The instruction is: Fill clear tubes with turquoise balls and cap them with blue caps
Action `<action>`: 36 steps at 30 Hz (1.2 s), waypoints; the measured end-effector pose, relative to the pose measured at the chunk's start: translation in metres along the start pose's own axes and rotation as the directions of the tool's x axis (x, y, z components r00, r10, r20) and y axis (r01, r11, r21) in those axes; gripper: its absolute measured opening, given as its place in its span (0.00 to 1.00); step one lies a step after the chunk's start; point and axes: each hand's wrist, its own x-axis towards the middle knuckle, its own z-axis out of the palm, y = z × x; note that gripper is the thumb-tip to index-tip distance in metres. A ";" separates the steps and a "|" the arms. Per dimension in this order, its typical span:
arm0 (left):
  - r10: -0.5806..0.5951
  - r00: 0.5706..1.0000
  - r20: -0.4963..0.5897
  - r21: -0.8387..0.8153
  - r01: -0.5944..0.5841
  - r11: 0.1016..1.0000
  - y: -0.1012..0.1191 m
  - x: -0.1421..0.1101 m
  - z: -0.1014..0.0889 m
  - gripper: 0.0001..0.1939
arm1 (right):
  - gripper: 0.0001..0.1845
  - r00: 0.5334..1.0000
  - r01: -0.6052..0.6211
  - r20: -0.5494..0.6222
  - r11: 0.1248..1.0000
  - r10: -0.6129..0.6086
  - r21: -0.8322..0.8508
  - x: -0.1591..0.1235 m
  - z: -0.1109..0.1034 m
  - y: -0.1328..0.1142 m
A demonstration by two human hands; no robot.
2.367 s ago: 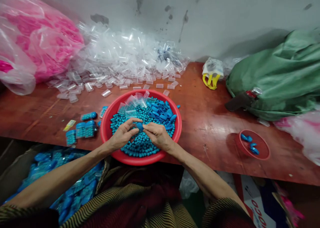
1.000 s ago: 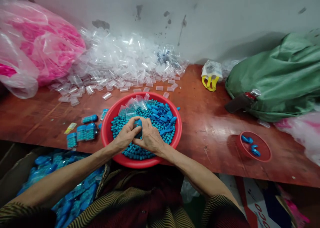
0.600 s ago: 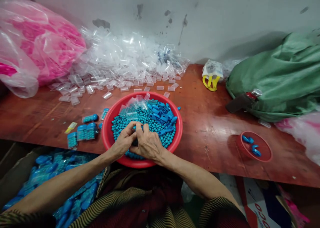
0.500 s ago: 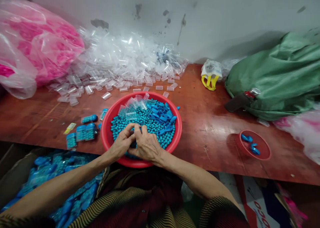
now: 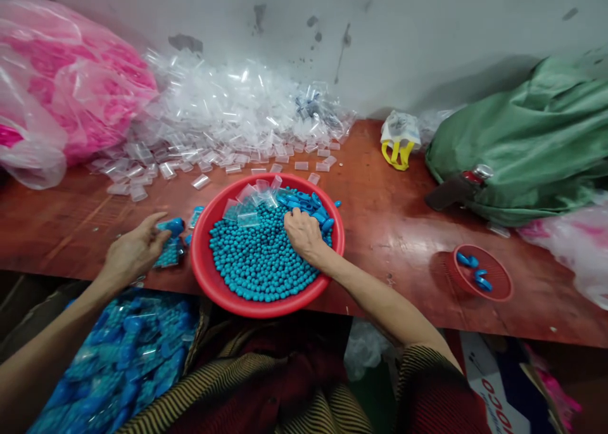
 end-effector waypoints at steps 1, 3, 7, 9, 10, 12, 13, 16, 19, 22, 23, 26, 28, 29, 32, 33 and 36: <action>0.009 0.999 -0.039 0.084 -0.006 0.996 0.005 0.001 0.000 0.24 | 0.15 1.000 0.005 0.003 1.000 -0.005 -0.027 0.003 0.001 -0.001; 0.094 0.991 -0.094 0.187 -0.075 0.979 0.024 0.001 0.003 0.22 | 0.15 1.000 0.026 0.000 0.998 -0.026 -0.050 0.006 0.003 -0.001; 0.362 0.931 0.052 0.177 -0.365 0.914 0.077 0.005 0.022 0.19 | 0.16 0.998 0.064 0.029 0.998 -0.064 0.025 0.011 0.003 0.006; 0.451 0.879 0.155 0.149 -0.472 0.869 0.099 0.014 0.036 0.20 | 0.14 0.997 0.069 0.015 0.980 -0.073 0.184 0.014 0.004 0.013; 0.473 0.857 0.206 0.139 -0.504 0.852 0.107 0.021 0.042 0.21 | 0.14 0.998 0.060 0.003 0.950 -0.064 0.306 0.016 0.004 0.017; 0.472 0.833 0.289 0.139 -0.524 0.840 0.118 0.034 0.054 0.20 | 0.21 0.999 0.012 0.027 0.810 -0.035 0.586 0.016 0.007 0.023; 0.457 0.826 0.329 0.142 -0.522 0.841 0.122 0.040 0.058 0.19 | 0.24 0.997 -0.031 0.074 0.705 -0.030 0.709 0.016 0.008 0.025; 0.402 0.812 0.423 0.140 -0.497 0.857 0.126 0.055 0.065 0.17 | 0.24 0.972 -0.189 0.228 0.376 -0.063 0.907 0.013 0.011 0.026; 0.376 0.806 0.458 0.133 -0.480 0.867 0.125 0.057 0.070 0.18 | 0.19 0.962 -0.262 0.273 0.188 -0.032 0.946 0.009 0.012 0.027; 0.399 0.797 0.454 0.089 -0.486 0.869 0.121 0.045 0.075 0.21 | 0.16 0.965 -0.259 0.260 0.293 0.038 0.920 0.005 0.017 0.032; 0.405 0.794 0.454 0.069 -0.484 0.872 0.119 0.041 0.077 0.22 | 0.16 0.970 -0.238 0.235 0.364 0.054 0.900 0.003 0.018 0.034; 0.402 0.798 0.448 -0.017 -0.442 0.897 0.115 0.030 0.080 0.23 | 0.14 0.989 -0.143 0.138 0.483 0.046 0.864 -0.002 0.021 0.040; 0.391 0.802 0.452 -0.133 -0.373 0.918 0.117 0.027 0.079 0.20 | 0.13 0.996 -0.084 0.083 0.488 0.024 0.869 -0.005 0.018 0.043; 0.379 0.799 0.466 -0.208 -0.318 0.925 0.119 0.027 0.078 0.18 | 0.13 0.999 -0.053 0.050 0.498 0.020 0.866 -0.007 0.014 0.044; 0.344 0.776 0.529 -0.399 -0.131 0.908 0.133 0.026 0.079 0.11 | 0.13 0.995 0.042 -0.090 0.611 0.048 0.790 -0.011 0.001 0.049; 0.338 0.770 0.541 -0.435 -0.087 0.896 0.139 0.025 0.082 0.09 | 0.13 0.989 0.066 -0.137 0.656 0.057 0.752 -0.013 -0.004 0.050; 0.342 0.757 0.557 -0.496 -0.027 0.868 0.160 0.020 0.098 0.08 | 0.13 0.967 0.121 -0.246 0.730 0.067 0.673 -0.019 -0.013 0.053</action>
